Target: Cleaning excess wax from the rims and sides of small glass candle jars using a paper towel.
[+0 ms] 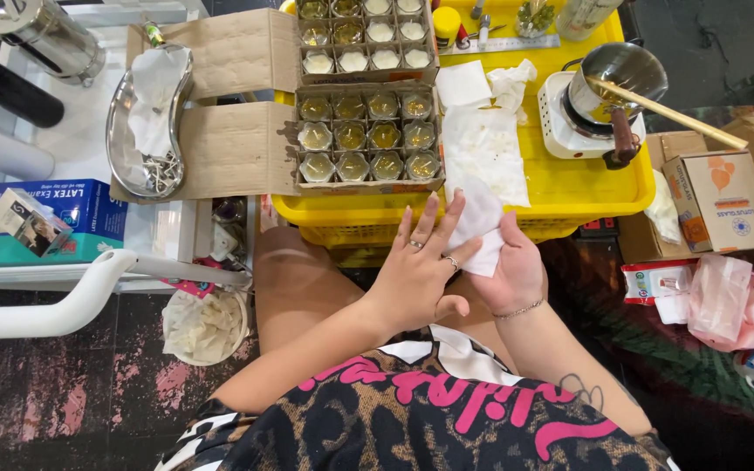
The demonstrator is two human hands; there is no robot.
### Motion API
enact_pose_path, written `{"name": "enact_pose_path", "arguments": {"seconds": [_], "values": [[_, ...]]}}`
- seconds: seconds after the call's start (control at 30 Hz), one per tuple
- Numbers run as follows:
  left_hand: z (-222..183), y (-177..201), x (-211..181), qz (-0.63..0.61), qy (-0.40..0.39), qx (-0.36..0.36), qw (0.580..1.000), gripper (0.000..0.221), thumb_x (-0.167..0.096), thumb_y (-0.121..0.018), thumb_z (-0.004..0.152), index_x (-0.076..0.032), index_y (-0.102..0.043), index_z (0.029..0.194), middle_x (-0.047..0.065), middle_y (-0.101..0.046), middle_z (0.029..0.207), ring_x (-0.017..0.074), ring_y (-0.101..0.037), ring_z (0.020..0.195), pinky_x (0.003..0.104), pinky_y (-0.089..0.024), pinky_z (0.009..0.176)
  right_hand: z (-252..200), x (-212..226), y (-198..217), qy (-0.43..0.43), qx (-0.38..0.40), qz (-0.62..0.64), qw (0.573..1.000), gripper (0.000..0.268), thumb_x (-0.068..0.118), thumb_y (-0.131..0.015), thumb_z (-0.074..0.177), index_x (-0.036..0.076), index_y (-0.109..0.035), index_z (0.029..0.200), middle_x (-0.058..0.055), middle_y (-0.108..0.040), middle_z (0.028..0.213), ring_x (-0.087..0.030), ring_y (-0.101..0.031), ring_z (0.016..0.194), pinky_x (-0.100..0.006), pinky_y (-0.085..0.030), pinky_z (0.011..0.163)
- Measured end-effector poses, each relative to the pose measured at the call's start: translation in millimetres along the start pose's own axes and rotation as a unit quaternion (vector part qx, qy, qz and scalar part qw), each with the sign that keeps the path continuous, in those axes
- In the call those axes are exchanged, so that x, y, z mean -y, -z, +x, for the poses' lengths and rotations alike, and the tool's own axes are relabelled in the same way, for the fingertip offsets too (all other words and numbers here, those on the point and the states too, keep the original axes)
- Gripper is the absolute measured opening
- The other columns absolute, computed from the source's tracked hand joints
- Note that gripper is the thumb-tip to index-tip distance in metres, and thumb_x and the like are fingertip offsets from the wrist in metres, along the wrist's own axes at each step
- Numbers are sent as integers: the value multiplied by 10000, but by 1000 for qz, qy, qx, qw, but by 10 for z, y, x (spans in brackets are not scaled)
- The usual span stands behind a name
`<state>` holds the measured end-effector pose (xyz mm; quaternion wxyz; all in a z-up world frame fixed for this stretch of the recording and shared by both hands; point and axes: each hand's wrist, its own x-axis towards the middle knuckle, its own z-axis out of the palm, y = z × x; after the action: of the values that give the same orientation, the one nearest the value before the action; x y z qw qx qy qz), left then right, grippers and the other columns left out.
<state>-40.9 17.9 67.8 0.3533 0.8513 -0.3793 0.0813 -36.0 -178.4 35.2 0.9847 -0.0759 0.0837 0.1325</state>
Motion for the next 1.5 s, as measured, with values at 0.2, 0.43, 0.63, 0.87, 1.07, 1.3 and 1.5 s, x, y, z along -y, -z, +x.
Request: {"name": "enact_pose_path", "arguments": {"seconds": [0.2,0.43,0.63,0.87,1.07,1.3,1.5], "values": [[111,133,-132,-407,79,-76,907,1028,-800,-140,984,-24,145,1595,137,-616,1416,394,-136,1619,540,35,1308,63,52,-55,120,-17,-86,989,629,421,-290,1114,18,-350,1593,-151,-454,1604,-319,-420,1494,-503,-296,1262],[122,-383,-34,-355,109,-65,926,975,-711,-125,1059,31,216,1591,201,-477,1633,372,3,1650,471,37,1324,-103,-69,-290,122,-126,-135,975,582,446,-282,1077,73,-452,1489,-113,-614,1380,-289,-567,1295,-473,-405,1145],[146,-720,108,-536,261,53,801,1045,-810,-103,940,-91,29,1686,77,-20,1703,288,34,1632,489,-149,1288,-84,109,-154,101,2,-54,993,400,385,-337,1173,94,-596,1082,17,-334,670,-148,-323,623,-323,-351,692],[145,-716,200,-592,199,59,779,914,-818,-63,954,-169,-354,1528,121,-296,1641,298,-209,1610,474,-108,1289,-31,124,-278,86,49,-66,993,388,373,-326,1165,118,-587,1034,17,-285,590,-141,-269,534,-329,-335,646],[131,-241,164,-195,-40,-21,980,860,-782,-141,1040,-161,-673,1306,217,-237,1696,402,-313,1547,493,-289,1289,73,218,42,71,-35,-32,996,384,332,-319,1149,90,-583,1010,19,-284,585,-140,-273,507,-311,-326,586],[84,30,129,74,-107,-78,988,825,-817,-241,977,-228,-737,1273,139,-393,1635,396,-394,1472,505,-310,1213,25,251,0,57,-87,-3,995,408,328,-307,1142,58,-592,1030,-11,-403,587,-152,-356,519,-306,-351,571],[112,2,134,-478,65,-42,875,917,-876,-159,999,-241,-614,1480,192,-417,1679,384,-369,1578,477,-215,1349,94,321,-300,212,-162,-162,950,530,439,-251,1109,88,-566,1352,-94,-684,1238,-290,-662,1050,-449,-547,938]]}}
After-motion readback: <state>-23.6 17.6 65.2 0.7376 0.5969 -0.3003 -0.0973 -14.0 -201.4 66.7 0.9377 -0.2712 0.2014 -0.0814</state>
